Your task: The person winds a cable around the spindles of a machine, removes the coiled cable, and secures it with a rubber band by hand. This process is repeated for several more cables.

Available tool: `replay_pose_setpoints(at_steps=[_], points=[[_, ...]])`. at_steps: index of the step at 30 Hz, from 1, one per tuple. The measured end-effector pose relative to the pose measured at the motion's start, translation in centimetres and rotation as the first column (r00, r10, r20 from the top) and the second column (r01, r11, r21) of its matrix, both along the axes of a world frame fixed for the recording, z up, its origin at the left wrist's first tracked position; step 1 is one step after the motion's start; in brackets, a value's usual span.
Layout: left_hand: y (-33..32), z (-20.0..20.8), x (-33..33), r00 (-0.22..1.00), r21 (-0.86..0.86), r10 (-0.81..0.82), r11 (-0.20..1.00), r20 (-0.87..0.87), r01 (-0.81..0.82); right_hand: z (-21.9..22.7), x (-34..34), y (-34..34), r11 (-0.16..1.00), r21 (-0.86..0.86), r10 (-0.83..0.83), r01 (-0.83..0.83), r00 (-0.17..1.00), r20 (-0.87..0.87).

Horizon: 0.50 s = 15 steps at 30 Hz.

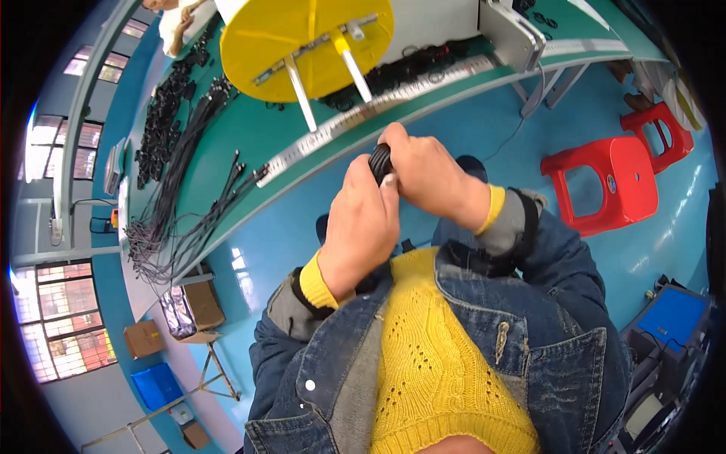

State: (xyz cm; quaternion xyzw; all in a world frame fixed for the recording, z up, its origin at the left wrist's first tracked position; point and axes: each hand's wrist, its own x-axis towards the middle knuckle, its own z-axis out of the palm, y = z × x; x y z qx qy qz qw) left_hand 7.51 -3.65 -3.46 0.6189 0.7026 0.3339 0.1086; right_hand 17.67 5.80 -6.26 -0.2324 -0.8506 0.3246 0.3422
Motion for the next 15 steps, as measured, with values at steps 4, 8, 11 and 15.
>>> replay_pose_setpoints(at_steps=[4,8,11,15], points=[[0.7,-5.7,-4.8,0.727,-0.238,-0.004,0.943,0.687,0.231,-6.7,-1.1,0.6,0.996,-0.036,0.085,-0.08,0.975,0.203],[0.5,-5.6,-3.4,-0.047,-0.336,0.371,0.881,0.927,0.333,-8.7,-1.7,-0.1,0.979,-0.16,0.133,-0.129,0.991,0.014],[0.6,-5.7,-3.4,0.198,-0.466,0.423,0.759,0.884,0.454,-9.4,-1.3,-0.1,0.969,-0.156,0.208,-0.193,0.974,0.086],[1.9,-7.9,-5.1,0.41,-0.596,0.434,0.55,0.802,0.584,-9.3,-1.0,0.7,0.965,-0.11,0.262,-0.238,0.89,0.372]])
